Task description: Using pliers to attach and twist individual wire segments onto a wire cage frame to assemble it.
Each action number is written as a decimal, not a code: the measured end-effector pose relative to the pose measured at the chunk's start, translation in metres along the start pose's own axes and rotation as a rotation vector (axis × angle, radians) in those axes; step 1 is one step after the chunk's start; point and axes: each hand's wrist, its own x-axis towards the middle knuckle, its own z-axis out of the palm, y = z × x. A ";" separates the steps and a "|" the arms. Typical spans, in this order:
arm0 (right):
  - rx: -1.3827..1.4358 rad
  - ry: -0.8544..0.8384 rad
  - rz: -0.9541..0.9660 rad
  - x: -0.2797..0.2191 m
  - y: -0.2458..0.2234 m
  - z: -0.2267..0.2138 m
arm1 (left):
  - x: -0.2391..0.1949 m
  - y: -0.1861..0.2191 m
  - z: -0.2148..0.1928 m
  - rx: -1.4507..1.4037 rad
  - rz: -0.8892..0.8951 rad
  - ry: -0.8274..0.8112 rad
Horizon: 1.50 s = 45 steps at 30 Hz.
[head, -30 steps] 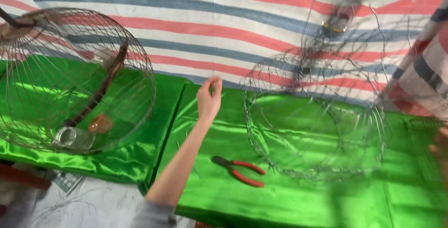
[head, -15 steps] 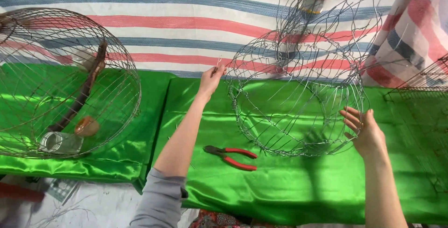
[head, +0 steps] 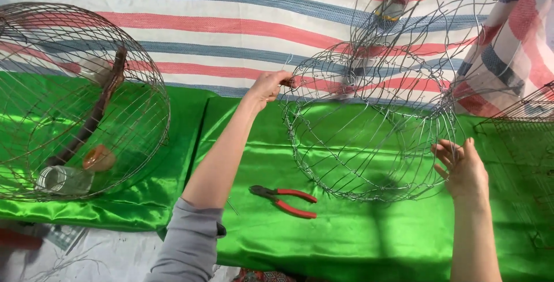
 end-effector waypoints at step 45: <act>-0.097 0.084 -0.727 0.037 -0.043 0.008 | -0.114 -0.072 -0.022 -0.385 -0.075 -0.160</act>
